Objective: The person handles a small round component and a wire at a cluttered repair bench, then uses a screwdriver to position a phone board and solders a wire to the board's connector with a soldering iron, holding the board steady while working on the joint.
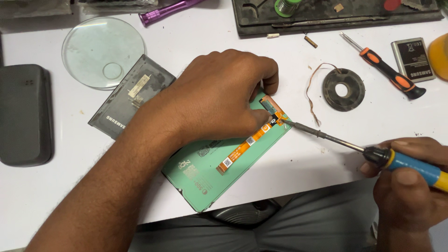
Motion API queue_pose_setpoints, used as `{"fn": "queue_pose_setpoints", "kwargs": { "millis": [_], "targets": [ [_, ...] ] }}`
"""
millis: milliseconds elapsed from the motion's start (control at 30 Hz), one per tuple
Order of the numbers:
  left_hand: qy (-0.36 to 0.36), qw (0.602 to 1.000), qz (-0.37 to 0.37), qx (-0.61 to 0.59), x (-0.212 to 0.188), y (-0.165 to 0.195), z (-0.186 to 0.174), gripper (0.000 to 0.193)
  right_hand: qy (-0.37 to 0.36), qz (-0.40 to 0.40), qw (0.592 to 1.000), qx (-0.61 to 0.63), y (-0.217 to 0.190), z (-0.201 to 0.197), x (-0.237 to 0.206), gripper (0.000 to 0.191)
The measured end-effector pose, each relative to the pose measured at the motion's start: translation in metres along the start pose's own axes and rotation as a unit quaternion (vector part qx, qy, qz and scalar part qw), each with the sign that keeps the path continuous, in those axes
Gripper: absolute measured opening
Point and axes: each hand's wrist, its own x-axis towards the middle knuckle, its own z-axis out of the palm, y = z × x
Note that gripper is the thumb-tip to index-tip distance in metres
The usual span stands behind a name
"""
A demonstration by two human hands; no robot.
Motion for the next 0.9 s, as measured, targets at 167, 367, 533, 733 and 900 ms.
{"fn": "queue_pose_setpoints", "kwargs": {
  "millis": [167,367,533,733,900],
  "targets": [
    [-0.002,1.0,0.002,-0.007,-0.001,0.0001,-0.0002,0.032,-0.006,0.002,1.0,-0.028,-0.0005,-0.0017,0.0,0.032],
    [0.0,1.0,-0.002,-0.01,-0.0016,0.0006,-0.001,0.032,-0.02,0.002,1.0,-0.017,0.0011,-0.0031,-0.0008,0.031],
    [0.0,1.0,0.002,-0.008,-0.0011,0.0004,-0.0011,0.032,-0.004,0.013,1.0,-0.006,0.0018,-0.0045,-0.0005,0.031],
    [0.0,1.0,0.002,-0.006,-0.001,-0.0007,-0.0003,0.033,0.002,0.034,0.999,0.016,0.0024,-0.0038,-0.0011,0.03],
    [0.012,1.0,0.011,-0.007,-0.0013,-0.0023,0.0016,0.032,-0.002,0.019,1.0,0.018,0.005,-0.0037,-0.0031,0.029]
  ]
}}
